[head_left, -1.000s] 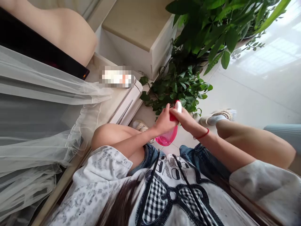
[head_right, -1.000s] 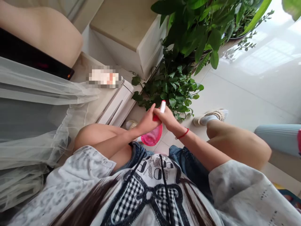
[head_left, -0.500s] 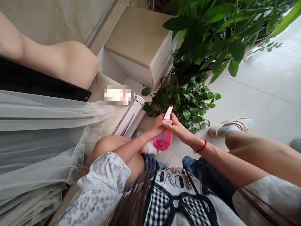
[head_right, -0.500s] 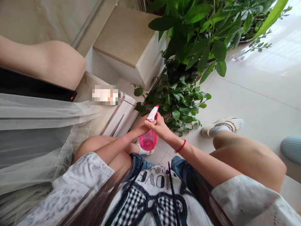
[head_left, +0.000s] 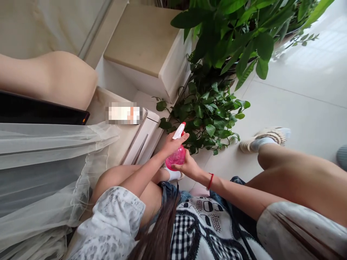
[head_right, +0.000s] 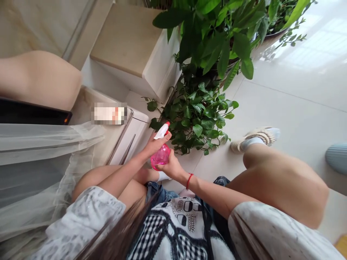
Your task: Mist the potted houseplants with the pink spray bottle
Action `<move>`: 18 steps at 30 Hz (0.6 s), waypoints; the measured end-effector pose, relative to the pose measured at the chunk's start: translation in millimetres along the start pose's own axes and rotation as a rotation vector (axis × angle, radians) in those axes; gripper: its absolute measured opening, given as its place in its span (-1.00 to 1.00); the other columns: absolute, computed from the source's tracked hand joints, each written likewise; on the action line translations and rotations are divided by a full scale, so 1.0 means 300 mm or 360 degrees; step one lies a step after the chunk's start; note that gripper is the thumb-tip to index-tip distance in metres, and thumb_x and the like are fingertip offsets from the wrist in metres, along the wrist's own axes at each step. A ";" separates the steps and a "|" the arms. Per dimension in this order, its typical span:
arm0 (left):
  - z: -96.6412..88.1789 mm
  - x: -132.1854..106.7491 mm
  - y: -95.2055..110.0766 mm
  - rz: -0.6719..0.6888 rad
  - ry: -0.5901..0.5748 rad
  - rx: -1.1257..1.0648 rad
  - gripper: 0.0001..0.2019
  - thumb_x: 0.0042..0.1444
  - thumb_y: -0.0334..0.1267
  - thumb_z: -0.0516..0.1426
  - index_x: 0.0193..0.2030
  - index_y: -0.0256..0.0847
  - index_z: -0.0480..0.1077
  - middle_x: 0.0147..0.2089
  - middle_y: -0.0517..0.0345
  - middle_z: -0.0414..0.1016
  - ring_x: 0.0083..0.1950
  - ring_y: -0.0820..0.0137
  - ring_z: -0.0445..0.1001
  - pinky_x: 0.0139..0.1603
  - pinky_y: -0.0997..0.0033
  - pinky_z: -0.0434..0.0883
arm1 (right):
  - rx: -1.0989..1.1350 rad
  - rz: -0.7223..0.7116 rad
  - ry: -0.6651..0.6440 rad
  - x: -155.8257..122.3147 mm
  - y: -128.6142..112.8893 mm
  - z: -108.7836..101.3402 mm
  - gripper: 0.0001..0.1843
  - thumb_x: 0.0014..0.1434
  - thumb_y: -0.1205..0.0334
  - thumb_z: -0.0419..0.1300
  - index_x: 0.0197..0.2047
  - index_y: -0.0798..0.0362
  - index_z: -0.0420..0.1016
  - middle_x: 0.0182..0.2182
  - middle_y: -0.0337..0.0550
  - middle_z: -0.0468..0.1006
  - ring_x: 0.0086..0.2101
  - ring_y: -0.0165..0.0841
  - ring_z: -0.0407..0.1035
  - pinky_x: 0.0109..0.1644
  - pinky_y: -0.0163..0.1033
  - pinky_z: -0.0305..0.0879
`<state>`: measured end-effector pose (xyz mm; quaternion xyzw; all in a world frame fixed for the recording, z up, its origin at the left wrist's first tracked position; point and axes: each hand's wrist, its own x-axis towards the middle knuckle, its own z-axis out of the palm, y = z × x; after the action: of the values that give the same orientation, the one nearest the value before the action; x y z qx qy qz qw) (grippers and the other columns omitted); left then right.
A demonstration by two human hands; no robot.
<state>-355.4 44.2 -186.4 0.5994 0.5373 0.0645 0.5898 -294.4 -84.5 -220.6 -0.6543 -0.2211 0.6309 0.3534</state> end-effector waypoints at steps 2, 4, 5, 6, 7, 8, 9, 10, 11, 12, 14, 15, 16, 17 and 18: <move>0.009 0.012 -0.024 -0.0032 0.0034 -0.0044 -0.78 0.17 -0.11 0.29 -0.15 -0.21 0.58 -0.15 0.10 0.66 -0.08 0.33 0.59 0.06 0.41 0.44 | -0.0013 0.0115 0.0006 0.004 -0.002 0.018 -0.21 -0.18 0.08 0.52 0.02 -0.03 0.17 -0.04 0.01 0.57 -0.06 -0.10 0.52 0.02 0.03 0.49; 0.015 0.028 -0.049 -0.0023 0.0063 -0.0127 -0.80 0.15 -0.24 0.28 -0.10 -0.21 0.60 -0.07 0.06 0.67 -0.03 0.33 0.61 0.11 0.41 0.44 | 0.0008 0.0182 0.0022 0.009 -0.005 0.035 -0.25 -0.15 0.07 0.50 -0.01 -0.02 0.16 -0.05 0.02 0.57 -0.06 -0.10 0.52 0.02 0.02 0.47; 0.016 0.035 -0.058 -0.0004 0.0071 -0.0155 -0.80 0.15 -0.28 0.27 -0.08 -0.21 0.60 -0.06 0.04 0.68 -0.01 0.33 0.61 0.12 0.41 0.44 | 0.0031 0.0190 0.0023 0.013 -0.008 0.043 -0.27 -0.14 0.07 0.49 -0.02 -0.02 0.15 -0.06 0.01 0.57 -0.05 -0.11 0.52 0.02 0.00 0.47; 0.016 0.040 -0.065 0.0019 0.0085 -0.0167 -0.80 0.16 -0.29 0.26 -0.08 -0.22 0.60 -0.07 0.03 0.68 -0.02 0.33 0.61 0.11 0.41 0.45 | 0.0053 0.0189 0.0025 0.017 -0.014 0.048 -0.28 -0.14 0.08 0.49 -0.03 -0.03 0.15 -0.07 -0.01 0.57 -0.05 -0.12 0.52 0.02 -0.02 0.46; 0.014 0.044 -0.068 0.0040 0.0108 -0.0167 -0.81 0.17 -0.28 0.26 -0.09 -0.23 0.60 -0.09 0.03 0.68 -0.03 0.33 0.62 0.10 0.41 0.45 | 0.0069 0.0184 0.0027 0.021 -0.022 0.052 -0.28 -0.15 0.10 0.49 -0.04 -0.04 0.14 -0.07 -0.03 0.56 -0.05 -0.13 0.52 0.02 -0.04 0.46; 0.011 0.046 -0.069 0.0053 0.0138 -0.0155 -0.81 0.18 -0.26 0.25 -0.10 -0.23 0.60 -0.12 0.04 0.68 -0.04 0.33 0.62 0.08 0.41 0.45 | 0.0077 0.0183 0.0029 0.025 -0.032 0.054 -0.27 -0.16 0.11 0.49 -0.04 -0.04 0.14 -0.07 -0.05 0.56 -0.05 -0.15 0.52 0.02 -0.06 0.45; 0.007 0.047 -0.067 0.0059 0.0172 -0.0138 -0.81 0.19 -0.23 0.25 -0.11 -0.23 0.61 -0.15 0.06 0.67 -0.06 0.33 0.61 0.06 0.41 0.45 | 0.0076 0.0191 0.0029 0.030 -0.043 0.054 -0.28 -0.17 0.13 0.49 -0.05 -0.05 0.14 -0.08 -0.06 0.56 -0.06 -0.16 0.52 0.01 -0.06 0.45; 0.003 0.047 -0.064 0.0059 0.0208 -0.0121 -0.80 0.20 -0.19 0.25 -0.12 -0.23 0.61 -0.18 0.08 0.67 -0.08 0.34 0.61 0.03 0.42 0.45 | 0.0067 0.0211 0.0027 0.033 -0.054 0.054 -0.28 -0.18 0.15 0.49 -0.05 -0.05 0.14 -0.09 -0.08 0.56 -0.08 -0.16 0.52 0.00 -0.06 0.45; -0.002 0.046 -0.060 0.0056 0.0238 -0.0107 -0.79 0.20 -0.15 0.25 -0.13 -0.23 0.61 -0.21 0.09 0.66 -0.11 0.34 0.60 0.00 0.43 0.44 | 0.0056 0.0236 0.0024 0.037 -0.064 0.052 -0.28 -0.19 0.16 0.48 -0.06 -0.05 0.13 -0.11 -0.09 0.56 -0.09 -0.16 0.52 -0.01 -0.06 0.45; -0.006 0.045 -0.056 0.0051 0.0262 -0.0089 -0.77 0.20 -0.12 0.26 -0.16 -0.23 0.60 -0.24 0.11 0.64 -0.13 0.35 0.59 -0.04 0.44 0.44 | 0.0046 0.0260 0.0019 0.039 -0.073 0.051 -0.28 -0.20 0.18 0.48 -0.07 -0.05 0.13 -0.13 -0.11 0.56 -0.10 -0.16 0.52 -0.02 -0.05 0.45; -0.011 0.043 -0.051 0.0048 0.0298 -0.0034 -0.76 0.21 -0.07 0.24 -0.24 -0.23 0.58 -0.32 0.14 0.61 -0.21 0.37 0.56 -0.12 0.45 0.41 | 0.0040 0.0290 0.0006 0.041 -0.083 0.049 -0.28 -0.21 0.20 0.48 -0.08 -0.05 0.14 -0.16 -0.14 0.55 -0.10 -0.15 0.52 -0.02 -0.05 0.46; -0.012 0.042 -0.049 0.0048 0.0306 -0.0001 -0.75 0.22 -0.06 0.23 -0.29 -0.23 0.56 -0.36 0.15 0.59 -0.25 0.38 0.53 -0.15 0.45 0.39 | 0.0040 0.0301 0.0005 0.040 -0.085 0.048 -0.28 -0.21 0.21 0.48 -0.08 -0.05 0.14 -0.18 -0.16 0.55 -0.10 -0.15 0.52 -0.02 -0.06 0.46; -0.012 0.041 -0.048 0.0043 0.0310 0.0035 -0.73 0.22 -0.06 0.22 -0.35 -0.22 0.54 -0.39 0.16 0.56 -0.29 0.40 0.51 -0.19 0.45 0.38 | 0.0038 0.0315 0.0004 0.038 -0.084 0.048 -0.29 -0.22 0.21 0.48 -0.08 -0.05 0.14 -0.19 -0.17 0.55 -0.10 -0.15 0.52 -0.03 -0.06 0.46; -0.011 0.039 -0.046 0.0028 0.0312 0.0067 -0.71 0.23 -0.06 0.20 -0.39 -0.21 0.51 -0.42 0.17 0.54 -0.32 0.41 0.49 -0.22 0.45 0.36 | 0.0034 0.0334 0.0005 0.035 -0.082 0.047 -0.29 -0.21 0.20 0.49 -0.09 -0.05 0.14 -0.20 -0.18 0.55 -0.11 -0.15 0.52 -0.04 -0.06 0.46; -0.008 0.037 -0.045 -0.0001 0.0310 0.0090 -0.69 0.24 -0.05 0.19 -0.42 -0.21 0.48 -0.44 0.18 0.53 -0.35 0.41 0.47 -0.24 0.45 0.35 | 0.0026 0.0357 0.0000 0.031 -0.079 0.046 -0.29 -0.21 0.20 0.49 -0.09 -0.05 0.14 -0.21 -0.18 0.54 -0.12 -0.16 0.51 -0.05 -0.07 0.46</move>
<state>-360.2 50.1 -202.2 0.6066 0.5938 0.1071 0.5176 -303.3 -59.6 -208.6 -0.6721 -0.1413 0.6683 0.2859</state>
